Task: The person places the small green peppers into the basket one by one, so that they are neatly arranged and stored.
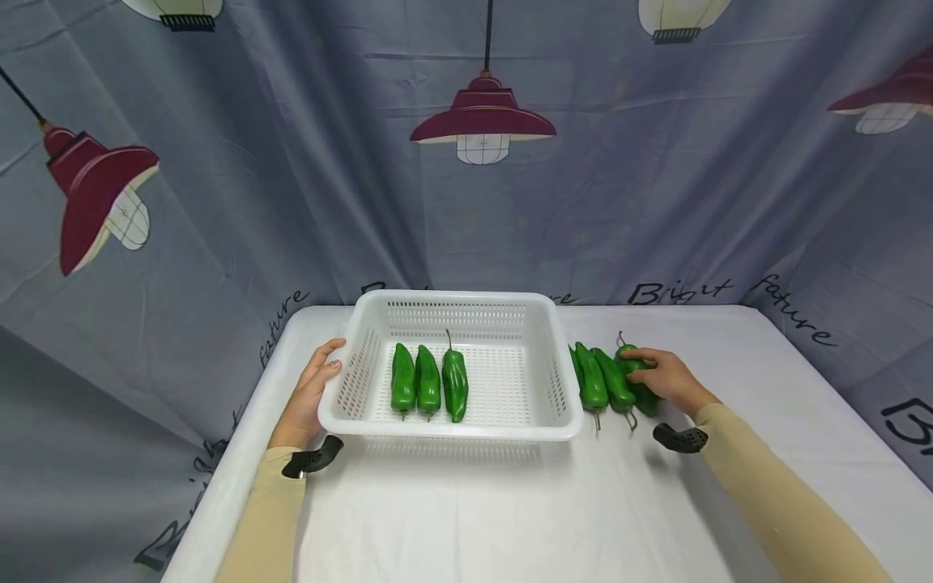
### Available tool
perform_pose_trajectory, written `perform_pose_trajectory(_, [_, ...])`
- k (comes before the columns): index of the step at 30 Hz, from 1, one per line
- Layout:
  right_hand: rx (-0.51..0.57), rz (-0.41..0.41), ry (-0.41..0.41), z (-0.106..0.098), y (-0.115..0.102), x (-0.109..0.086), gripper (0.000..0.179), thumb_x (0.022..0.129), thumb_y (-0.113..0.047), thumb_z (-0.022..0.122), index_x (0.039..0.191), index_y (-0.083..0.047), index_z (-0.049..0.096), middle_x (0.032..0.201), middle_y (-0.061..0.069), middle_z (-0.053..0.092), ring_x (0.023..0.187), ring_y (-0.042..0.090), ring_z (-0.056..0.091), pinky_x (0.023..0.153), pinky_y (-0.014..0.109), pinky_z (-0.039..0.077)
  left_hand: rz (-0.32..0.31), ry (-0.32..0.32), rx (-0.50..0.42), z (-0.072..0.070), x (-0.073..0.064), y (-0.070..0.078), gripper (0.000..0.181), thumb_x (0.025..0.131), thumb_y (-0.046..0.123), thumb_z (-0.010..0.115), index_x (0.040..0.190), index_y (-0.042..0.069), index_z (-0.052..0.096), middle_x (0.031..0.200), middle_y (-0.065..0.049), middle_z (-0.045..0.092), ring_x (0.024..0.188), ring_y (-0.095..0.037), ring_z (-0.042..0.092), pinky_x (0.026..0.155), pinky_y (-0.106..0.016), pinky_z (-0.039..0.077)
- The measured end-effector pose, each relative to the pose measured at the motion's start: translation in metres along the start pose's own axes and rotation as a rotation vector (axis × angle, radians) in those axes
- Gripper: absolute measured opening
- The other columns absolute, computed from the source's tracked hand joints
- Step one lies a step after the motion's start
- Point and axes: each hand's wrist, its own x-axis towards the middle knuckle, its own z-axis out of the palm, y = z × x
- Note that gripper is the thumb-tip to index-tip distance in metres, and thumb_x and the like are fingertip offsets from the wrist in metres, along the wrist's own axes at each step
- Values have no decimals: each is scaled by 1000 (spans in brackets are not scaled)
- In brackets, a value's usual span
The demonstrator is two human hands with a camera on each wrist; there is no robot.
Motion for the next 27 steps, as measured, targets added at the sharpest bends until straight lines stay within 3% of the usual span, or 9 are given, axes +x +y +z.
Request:
perform_pose_trajectory(8, [176, 45, -38, -1, 7, -1, 60, 101, -18, 59, 155, -4, 37, 158, 39, 27, 135, 49, 46, 96, 48, 52, 3, 13, 14, 0, 0, 1, 30, 110, 26, 40, 140, 32, 39, 136, 11, 50, 114, -5, 59, 90, -23, 53])
perform_pose_trajectory(14, [295, 51, -40, -3, 15, -2, 64, 102, -21, 60, 157, -4, 33, 157, 37, 29, 108, 19, 57, 79, 32, 54, -7, 13, 10, 0, 0, 1, 31, 110, 27, 41, 140, 32, 39, 137, 11, 49, 115, -5, 58, 91, -23, 53])
perform_pose_trajectory(19, [374, 48, -45, -3, 17, -3, 66, 103, -24, 60, 159, -6, 29, 161, 34, 26, 96, 3, 56, 78, 31, 55, -13, 9, -6, 1, 0, 0, 31, 110, 26, 40, 140, 32, 39, 136, 11, 49, 115, -5, 57, 92, -23, 52])
perform_pose_trajectory(27, [397, 37, -42, -4, 18, -3, 66, 104, -24, 57, 160, -7, 27, 161, 30, 26, 93, 1, 59, 78, 31, 56, -16, 17, 2, 2, -1, 1, 30, 110, 27, 41, 139, 33, 39, 135, 11, 50, 114, -5, 58, 91, -23, 52])
